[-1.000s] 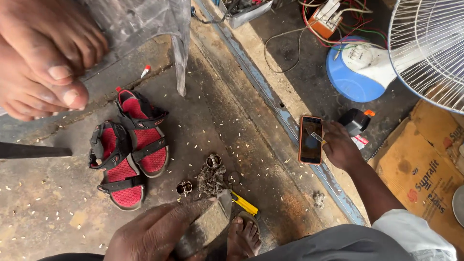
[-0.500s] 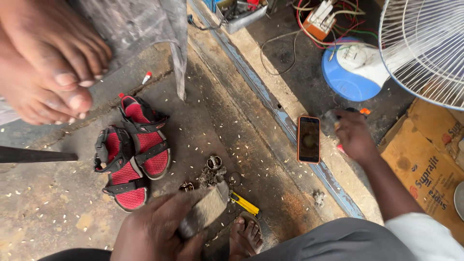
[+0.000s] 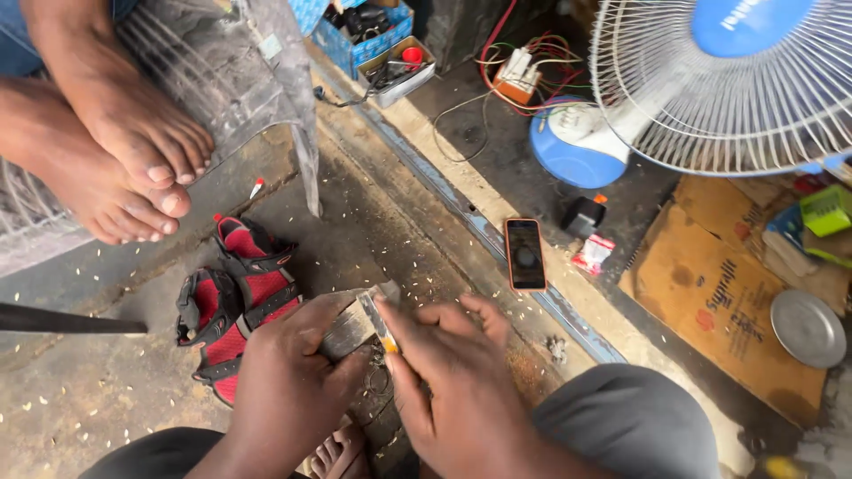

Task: Scraping and cleaning the surface of a motorcycle brake shoe using a small hand tool.

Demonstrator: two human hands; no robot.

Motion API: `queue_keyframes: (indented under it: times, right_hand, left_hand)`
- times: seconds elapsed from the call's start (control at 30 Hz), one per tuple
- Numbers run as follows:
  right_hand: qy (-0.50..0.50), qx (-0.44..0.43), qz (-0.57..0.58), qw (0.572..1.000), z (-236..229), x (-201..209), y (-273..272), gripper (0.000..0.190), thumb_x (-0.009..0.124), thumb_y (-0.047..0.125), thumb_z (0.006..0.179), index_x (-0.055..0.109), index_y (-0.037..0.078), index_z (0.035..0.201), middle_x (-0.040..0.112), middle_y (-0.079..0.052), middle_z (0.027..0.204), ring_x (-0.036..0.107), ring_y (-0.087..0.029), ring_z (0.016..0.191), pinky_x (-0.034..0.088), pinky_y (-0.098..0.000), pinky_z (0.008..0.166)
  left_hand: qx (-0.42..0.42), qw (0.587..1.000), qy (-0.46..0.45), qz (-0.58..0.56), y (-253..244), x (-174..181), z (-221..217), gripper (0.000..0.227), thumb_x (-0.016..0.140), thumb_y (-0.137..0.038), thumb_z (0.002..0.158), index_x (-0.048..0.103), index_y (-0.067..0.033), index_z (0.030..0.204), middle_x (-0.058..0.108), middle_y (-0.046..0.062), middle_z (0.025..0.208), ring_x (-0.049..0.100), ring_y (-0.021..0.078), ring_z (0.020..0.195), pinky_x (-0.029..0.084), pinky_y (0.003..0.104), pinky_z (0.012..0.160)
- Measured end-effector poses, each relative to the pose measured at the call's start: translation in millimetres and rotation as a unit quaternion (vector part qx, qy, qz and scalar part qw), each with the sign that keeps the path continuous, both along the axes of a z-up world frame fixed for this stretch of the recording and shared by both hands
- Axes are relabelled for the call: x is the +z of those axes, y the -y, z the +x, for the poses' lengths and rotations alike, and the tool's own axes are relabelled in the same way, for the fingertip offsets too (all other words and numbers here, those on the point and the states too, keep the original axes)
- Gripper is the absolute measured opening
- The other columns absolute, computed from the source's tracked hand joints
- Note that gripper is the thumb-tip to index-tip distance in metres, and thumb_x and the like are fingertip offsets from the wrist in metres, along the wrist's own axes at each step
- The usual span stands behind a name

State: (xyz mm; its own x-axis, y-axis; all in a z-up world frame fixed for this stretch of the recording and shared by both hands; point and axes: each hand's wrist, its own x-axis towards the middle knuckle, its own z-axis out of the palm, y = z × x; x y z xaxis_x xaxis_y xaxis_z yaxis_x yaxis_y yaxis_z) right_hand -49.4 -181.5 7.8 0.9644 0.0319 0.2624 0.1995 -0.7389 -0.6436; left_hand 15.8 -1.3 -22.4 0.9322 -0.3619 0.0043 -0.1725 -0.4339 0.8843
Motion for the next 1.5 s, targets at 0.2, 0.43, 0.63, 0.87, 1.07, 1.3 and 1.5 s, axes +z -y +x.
queue_keyframes:
  times: [0.2, 0.43, 0.63, 0.87, 1.07, 1.3, 1.5]
  right_hand:
    - [0.057, -0.003, -0.038, 0.998, -10, 9, -14, 0.046, 0.064, 0.009, 0.093, 0.063, 0.007, 0.139, 0.073, -0.003, 0.083, 0.066, -0.024, 0.117, 0.022, -0.0546, 0.113]
    - [0.081, -0.023, -0.05, 0.995, -2, -1, -13, 0.046, 0.065, 0.008, 0.091, 0.064, 0.009, 0.137, 0.076, -0.002, 0.086, 0.068, -0.019, 0.115, 0.024, -0.0525, 0.114]
    - [0.067, -0.032, -0.009, 0.997, -3, -8, -4, 0.043, 0.065, 0.009, 0.095, 0.065, 0.009, 0.138, 0.08, -0.003, 0.099, 0.067, -0.02, 0.115, 0.023, -0.0511, 0.114]
    - [0.09, -0.029, -0.018, 0.995, -4, -7, 2, 0.048, 0.064, 0.009, 0.093, 0.062, 0.007, 0.14, 0.078, -0.004, 0.102, 0.067, -0.021, 0.114, 0.023, -0.0498, 0.114]
    - [0.078, -0.03, -0.007, 0.996, -3, -7, -1, 0.043, 0.066, 0.009, 0.093, 0.065, 0.009, 0.136, 0.079, -0.001, 0.093, 0.067, -0.021, 0.116, 0.023, -0.05, 0.112]
    - [0.107, -0.025, -0.035, 0.993, -3, -10, -1, 0.047, 0.065, 0.008, 0.091, 0.063, 0.009, 0.139, 0.077, -0.001, 0.086, 0.066, -0.021, 0.124, 0.019, -0.0532, 0.116]
    - [0.107, -0.029, -0.036, 0.993, -6, -7, -6, 0.045, 0.066, 0.01, 0.094, 0.063, 0.011, 0.138, 0.078, -0.002, 0.089, 0.066, -0.022, 0.126, 0.019, -0.0525, 0.116]
  left_hand:
    - [0.015, 0.993, 0.112, 0.024, -11, 12, -10, 0.05, 0.079, -0.005, 0.064, 0.073, -0.0067, 0.114, 0.075, 0.014, 0.09, 0.077, 0.0283, 0.074, 0.059, 0.036, 0.064]
    - [0.018, 0.996, 0.065, 0.054, -4, 33, -20, 0.055, 0.081, -0.007, 0.059, 0.074, -0.0104, 0.114, 0.074, 0.014, 0.098, 0.074, 0.0313, 0.066, 0.058, 0.039, 0.057]
    - [0.011, 0.985, 0.164, 0.05, -1, 15, -22, 0.048, 0.081, -0.009, 0.065, 0.071, -0.0074, 0.112, 0.074, 0.016, 0.096, 0.073, 0.0376, 0.08, 0.058, 0.041, 0.066]
    - [-0.009, 0.984, 0.168, 0.06, 10, 11, -18, 0.053, 0.079, -0.009, 0.062, 0.071, -0.0072, 0.114, 0.073, 0.016, 0.093, 0.071, 0.0386, 0.08, 0.058, 0.044, 0.067]
    - [0.014, 0.987, 0.124, 0.097, 10, 12, -15, 0.04, 0.083, -0.011, 0.062, 0.072, -0.0073, 0.1, 0.073, 0.016, 0.092, 0.071, 0.0392, 0.084, 0.057, 0.043, 0.068]
    - [0.006, 0.987, 0.15, 0.051, 10, 13, -13, 0.046, 0.081, -0.009, 0.064, 0.073, -0.0059, 0.109, 0.074, 0.017, 0.097, 0.073, 0.038, 0.084, 0.059, 0.042, 0.07]
    - [-0.007, 0.986, 0.161, 0.035, 7, 13, -16, 0.047, 0.08, -0.007, 0.062, 0.074, -0.0057, 0.109, 0.075, 0.017, 0.099, 0.073, 0.0377, 0.085, 0.059, 0.042, 0.071]
